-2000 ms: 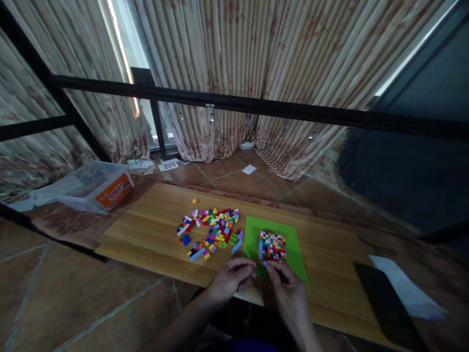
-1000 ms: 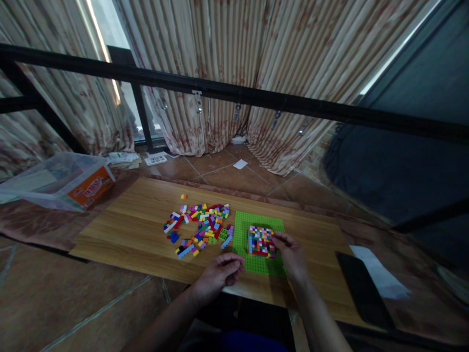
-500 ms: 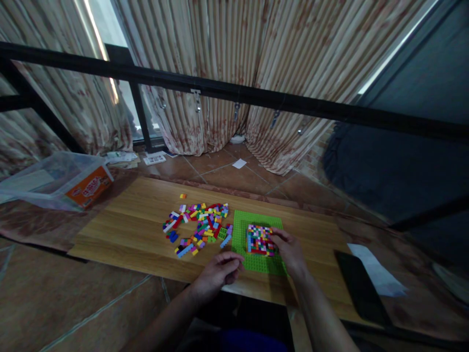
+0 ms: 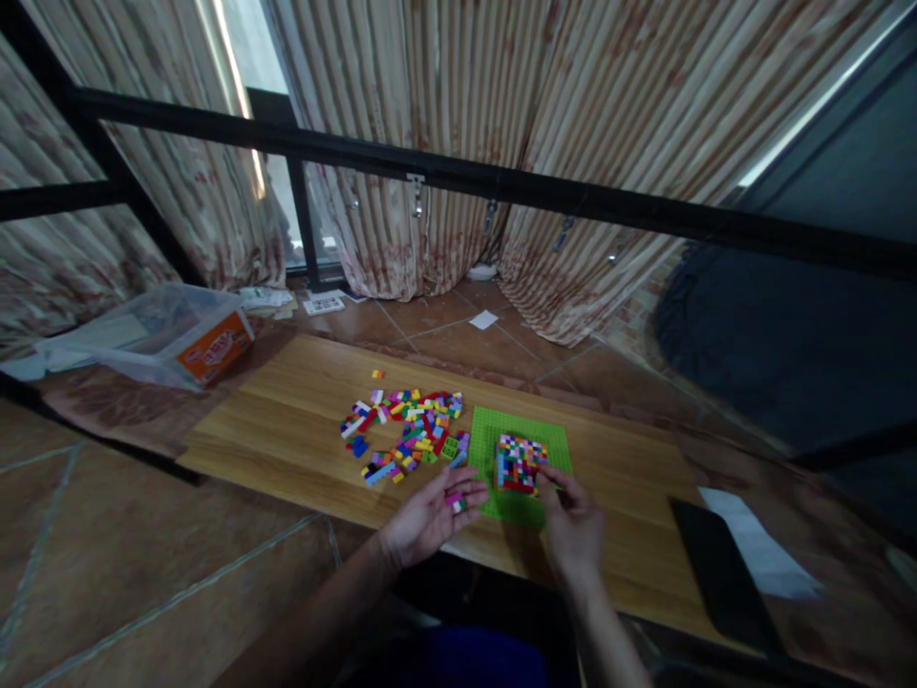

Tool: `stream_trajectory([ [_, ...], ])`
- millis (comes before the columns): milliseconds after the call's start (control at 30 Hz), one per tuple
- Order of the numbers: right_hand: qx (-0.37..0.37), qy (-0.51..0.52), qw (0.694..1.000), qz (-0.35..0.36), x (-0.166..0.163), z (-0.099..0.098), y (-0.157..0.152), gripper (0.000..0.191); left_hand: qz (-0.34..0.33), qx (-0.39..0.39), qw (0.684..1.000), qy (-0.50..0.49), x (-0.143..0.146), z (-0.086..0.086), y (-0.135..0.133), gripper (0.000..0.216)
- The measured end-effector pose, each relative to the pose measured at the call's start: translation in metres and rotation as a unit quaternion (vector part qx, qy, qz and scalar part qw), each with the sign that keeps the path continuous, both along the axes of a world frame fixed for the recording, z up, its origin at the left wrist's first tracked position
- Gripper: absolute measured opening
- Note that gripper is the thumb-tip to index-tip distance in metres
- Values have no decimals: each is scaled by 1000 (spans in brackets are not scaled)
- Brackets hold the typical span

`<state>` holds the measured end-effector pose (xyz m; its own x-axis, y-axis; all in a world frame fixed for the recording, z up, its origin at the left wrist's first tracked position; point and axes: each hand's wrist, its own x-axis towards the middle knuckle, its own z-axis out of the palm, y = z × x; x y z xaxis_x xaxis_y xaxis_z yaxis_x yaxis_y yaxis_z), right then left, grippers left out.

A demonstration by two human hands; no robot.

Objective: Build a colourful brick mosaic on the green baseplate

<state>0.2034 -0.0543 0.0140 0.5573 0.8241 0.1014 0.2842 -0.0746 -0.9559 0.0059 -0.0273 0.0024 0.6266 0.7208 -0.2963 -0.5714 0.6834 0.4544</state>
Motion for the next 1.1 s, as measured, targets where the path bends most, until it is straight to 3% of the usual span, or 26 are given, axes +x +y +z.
stream_trajectory([
  [167, -4, -108, 977, 186, -51, 13, -22, 21, -5, -8, 1000, -19, 1, -1, 1, 42],
  [267, -2, -161, 960, 227, -65, 12, -26, 19, -8, -1, 1000, -22, 1, -1, 1, 42],
  [667, 6, -265, 944, 197, -73, -4, -25, 19, -11, -6, 999, -39, 0, 0, 1, 38],
  [1100, -1, -217, 958, 188, -74, -2, -24, 22, -7, 15, 1000, -4, -1, -3, -1, 29],
])
